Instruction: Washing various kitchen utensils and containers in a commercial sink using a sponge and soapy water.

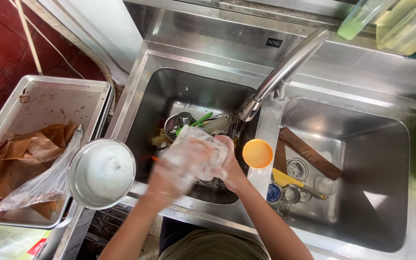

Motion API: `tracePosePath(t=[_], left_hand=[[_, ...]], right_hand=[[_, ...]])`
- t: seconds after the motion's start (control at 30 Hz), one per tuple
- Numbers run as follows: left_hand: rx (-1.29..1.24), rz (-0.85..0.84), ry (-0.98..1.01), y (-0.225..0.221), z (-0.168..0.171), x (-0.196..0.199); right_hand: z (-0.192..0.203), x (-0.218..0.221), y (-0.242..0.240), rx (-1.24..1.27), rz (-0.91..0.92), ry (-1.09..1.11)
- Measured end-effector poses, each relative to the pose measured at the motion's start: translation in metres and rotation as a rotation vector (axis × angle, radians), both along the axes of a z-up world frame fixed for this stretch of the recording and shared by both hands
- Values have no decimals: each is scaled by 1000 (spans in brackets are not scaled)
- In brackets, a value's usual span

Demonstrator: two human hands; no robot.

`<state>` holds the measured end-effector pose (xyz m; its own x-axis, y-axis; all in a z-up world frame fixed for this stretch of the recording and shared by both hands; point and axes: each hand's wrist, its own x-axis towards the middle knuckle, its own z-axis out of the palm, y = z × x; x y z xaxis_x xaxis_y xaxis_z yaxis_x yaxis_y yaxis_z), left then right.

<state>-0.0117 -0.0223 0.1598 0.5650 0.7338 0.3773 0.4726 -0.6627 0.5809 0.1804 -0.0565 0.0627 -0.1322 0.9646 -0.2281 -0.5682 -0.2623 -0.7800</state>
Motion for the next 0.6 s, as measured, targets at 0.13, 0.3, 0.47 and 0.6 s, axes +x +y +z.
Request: tracePosePath(t=[0.13, 0.3, 0.47, 0.6], left_hand=[[366, -69, 105, 11, 10, 19], [428, -182, 80, -2, -4, 21], [205, -5, -173, 5, 0, 32], [402, 18, 79, 8, 2, 41]], right_hand=[[7, -8, 4, 140, -45, -171], [1, 0, 7, 388, -109, -688], [6, -4, 4, 296, -71, -666], [5, 1, 3, 440, -18, -705]])
